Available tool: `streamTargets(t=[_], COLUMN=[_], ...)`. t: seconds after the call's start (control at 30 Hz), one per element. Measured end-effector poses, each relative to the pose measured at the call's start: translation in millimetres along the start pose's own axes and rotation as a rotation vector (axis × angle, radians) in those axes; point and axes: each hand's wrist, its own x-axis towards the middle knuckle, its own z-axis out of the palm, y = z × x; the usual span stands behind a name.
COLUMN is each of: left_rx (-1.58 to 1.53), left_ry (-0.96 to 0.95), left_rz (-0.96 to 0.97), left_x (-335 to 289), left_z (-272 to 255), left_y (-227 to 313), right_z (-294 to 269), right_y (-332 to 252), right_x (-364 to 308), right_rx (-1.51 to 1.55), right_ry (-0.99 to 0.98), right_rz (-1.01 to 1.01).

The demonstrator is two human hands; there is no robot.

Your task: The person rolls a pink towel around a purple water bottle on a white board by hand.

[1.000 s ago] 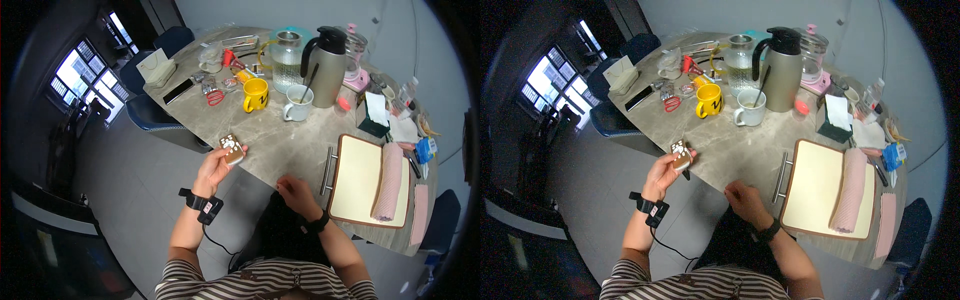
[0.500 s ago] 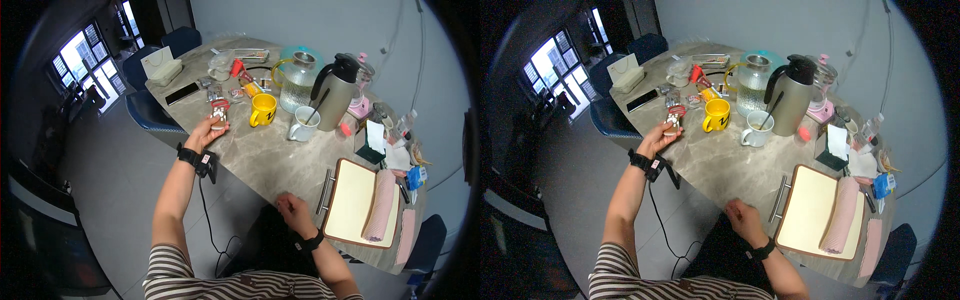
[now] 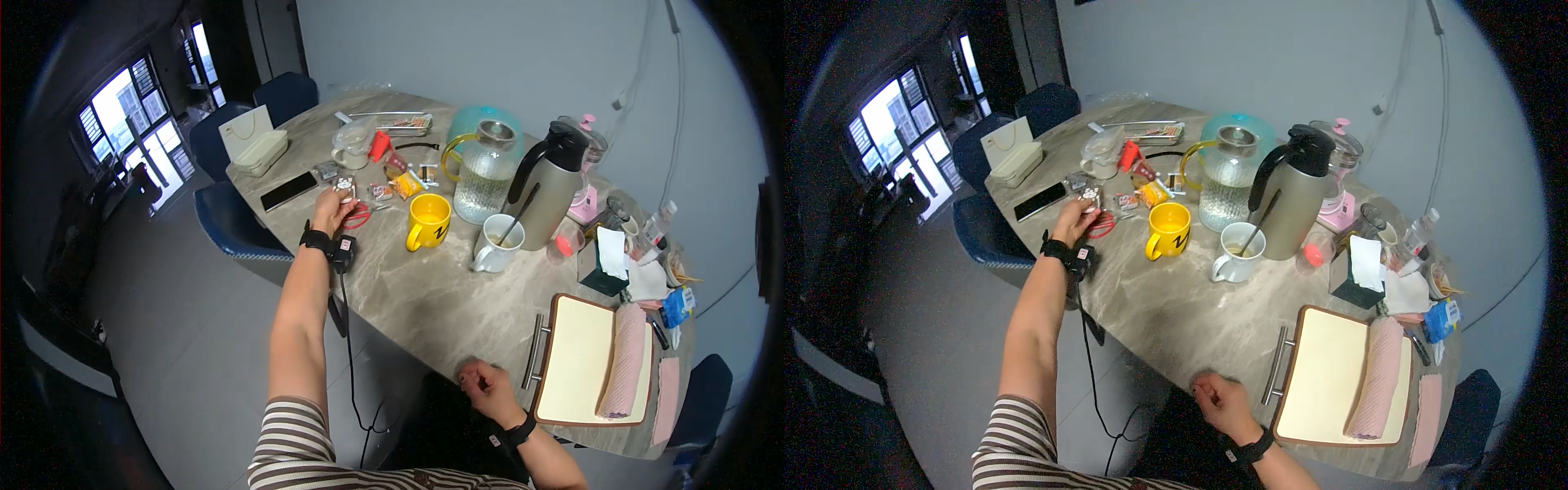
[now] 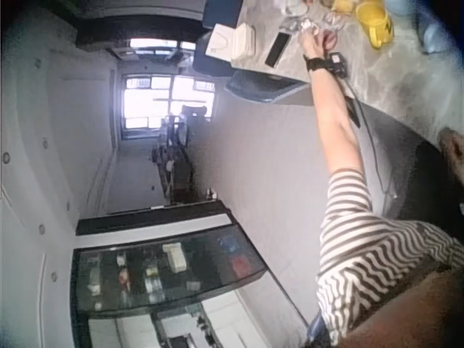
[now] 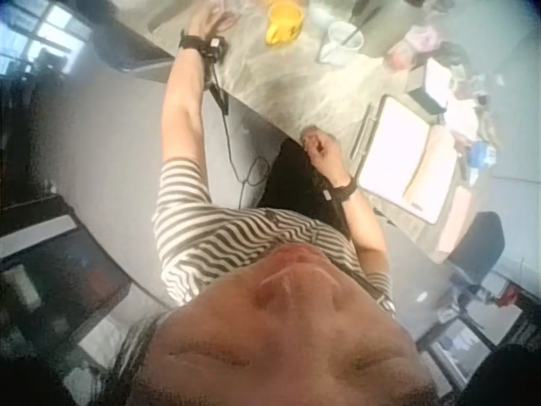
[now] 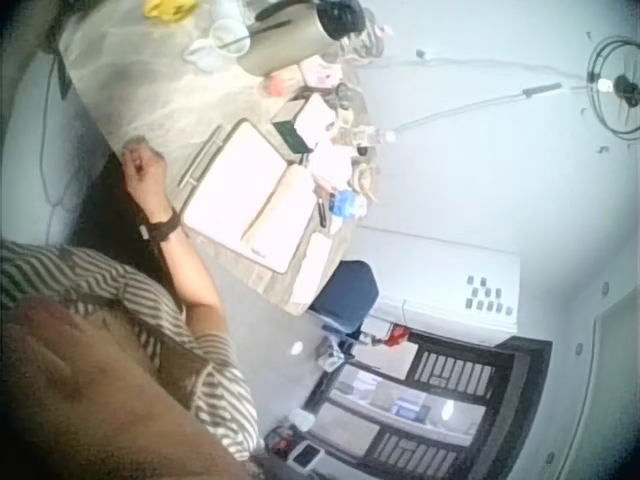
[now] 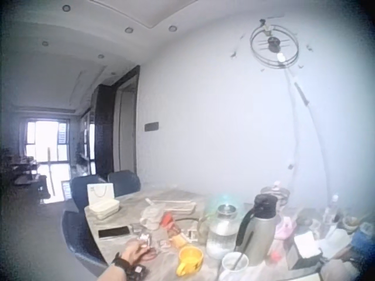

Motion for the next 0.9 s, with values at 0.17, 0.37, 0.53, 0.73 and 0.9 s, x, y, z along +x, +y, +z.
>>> streamTargets(t=[0.17,0.37,0.53,0.73,0.9], left_rx=[0.020,0.063,0.152,0.137,0.197], left_ry=[-0.042,-0.029,0.073,0.136,-0.283], left_rz=[-0.041,-0.039,0.015,0.023,0.178], left_x=[4,27,38,27,-29], left_z=[20,29,20,41,16], left_y=[6,-8,-21,-27,-3], right_z=[-5,-5,0,-5,-4], right_y=[-8,-4,-5,-5,-15], right_x=[4,4,4,-2,7], right_rx=[0.006,0.003,0.011,0.019,-0.099], right_ry=[-0.006,0.004,0.017,0.053,0.001], right_rz=[0.036,0.033,0.040,0.087,-0.026])
